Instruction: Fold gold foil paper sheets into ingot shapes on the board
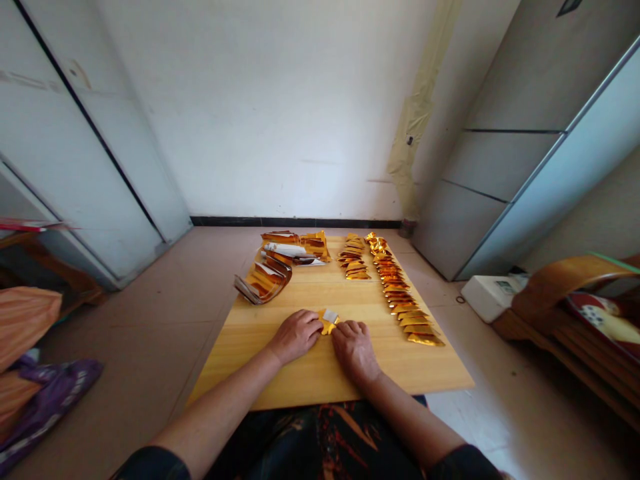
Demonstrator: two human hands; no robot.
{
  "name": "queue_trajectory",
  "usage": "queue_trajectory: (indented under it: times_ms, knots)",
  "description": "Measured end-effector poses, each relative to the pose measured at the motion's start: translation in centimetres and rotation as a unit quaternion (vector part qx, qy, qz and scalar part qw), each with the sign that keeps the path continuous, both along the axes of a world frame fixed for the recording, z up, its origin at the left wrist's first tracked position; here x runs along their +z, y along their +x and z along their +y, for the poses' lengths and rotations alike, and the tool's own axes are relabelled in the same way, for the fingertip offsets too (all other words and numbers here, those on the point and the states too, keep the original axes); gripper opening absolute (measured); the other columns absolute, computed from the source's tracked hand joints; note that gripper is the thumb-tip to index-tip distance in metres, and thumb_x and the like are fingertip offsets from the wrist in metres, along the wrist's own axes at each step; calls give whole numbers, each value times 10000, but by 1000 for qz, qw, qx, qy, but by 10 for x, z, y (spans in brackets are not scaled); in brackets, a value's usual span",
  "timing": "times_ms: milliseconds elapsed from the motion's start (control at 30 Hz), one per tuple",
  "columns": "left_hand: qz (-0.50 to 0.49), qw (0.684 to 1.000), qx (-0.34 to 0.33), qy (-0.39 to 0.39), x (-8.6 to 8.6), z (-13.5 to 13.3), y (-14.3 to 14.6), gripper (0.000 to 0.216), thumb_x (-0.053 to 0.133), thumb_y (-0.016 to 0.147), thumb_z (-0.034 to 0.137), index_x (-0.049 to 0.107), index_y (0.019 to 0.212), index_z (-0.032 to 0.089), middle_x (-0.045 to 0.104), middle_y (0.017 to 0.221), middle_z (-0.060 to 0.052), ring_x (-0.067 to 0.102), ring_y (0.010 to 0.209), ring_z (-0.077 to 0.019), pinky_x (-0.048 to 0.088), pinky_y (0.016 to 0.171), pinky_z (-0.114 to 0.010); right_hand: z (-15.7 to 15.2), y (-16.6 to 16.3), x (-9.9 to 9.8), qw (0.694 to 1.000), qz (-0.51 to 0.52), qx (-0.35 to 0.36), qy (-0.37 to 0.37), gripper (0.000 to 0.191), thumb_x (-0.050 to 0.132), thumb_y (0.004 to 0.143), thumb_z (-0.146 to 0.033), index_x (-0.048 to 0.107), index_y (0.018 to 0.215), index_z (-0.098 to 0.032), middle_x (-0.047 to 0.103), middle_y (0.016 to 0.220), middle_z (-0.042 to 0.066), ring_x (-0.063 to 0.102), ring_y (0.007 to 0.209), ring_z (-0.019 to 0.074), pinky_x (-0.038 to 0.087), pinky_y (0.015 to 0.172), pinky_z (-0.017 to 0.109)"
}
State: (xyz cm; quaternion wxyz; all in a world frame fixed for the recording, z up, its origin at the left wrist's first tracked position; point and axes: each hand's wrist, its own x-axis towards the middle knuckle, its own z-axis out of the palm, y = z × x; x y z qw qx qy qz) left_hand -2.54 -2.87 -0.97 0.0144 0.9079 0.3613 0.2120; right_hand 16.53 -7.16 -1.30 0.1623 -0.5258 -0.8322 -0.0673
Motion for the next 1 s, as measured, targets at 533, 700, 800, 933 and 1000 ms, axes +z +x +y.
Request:
queue_trajectory:
  times_ms: [533, 700, 800, 933, 1000]
  knots:
    - [26, 998, -24, 42, -3, 15, -6, 197, 495, 888, 302, 628, 983, 192, 666, 820, -40, 608, 785, -153, 467, 710, -261, 35, 2, 26, 976, -158, 144, -47, 213, 478, 900, -225, 666, 806, -192, 679, 806, 70, 547, 759, 170, 292, 752, 347]
    - [27, 998, -16, 55, -8, 14, -7, 195, 504, 881, 304, 625, 979, 187, 675, 812, -45, 621, 774, -162, 467, 700, -266, 32, -1, 27, 973, -173, 150, -37, 207, 448, 913, -191, 636, 826, -176, 664, 778, 72, 548, 730, 168, 285, 698, 331]
    - [31, 997, -9, 64, -9, 14, -7, 189, 517, 871, 288, 618, 999, 193, 677, 820, -43, 621, 768, -160, 466, 706, -270, 32, 1, 25, 972, -175, 155, -25, 212, 422, 926, -187, 623, 861, -178, 654, 764, 63, 537, 710, 167, 279, 689, 328]
    - [41, 997, -1, 68, -7, 14, -5, 189, 530, 859, 287, 614, 998, 190, 670, 826, -45, 611, 779, -167, 465, 718, -280, 35, 7, 21, 971, -171, 166, -2, 219, 403, 935, -188, 613, 871, -182, 643, 751, 52, 520, 713, 172, 284, 721, 335]
    - [36, 998, 2, 55, -5, 13, -5, 165, 547, 844, 277, 618, 960, 184, 663, 814, -45, 603, 784, -170, 464, 718, -284, 37, 11, 20, 970, -173, 170, 6, 220, 407, 935, -195, 612, 856, -186, 636, 739, 46, 511, 715, 175, 291, 748, 342]
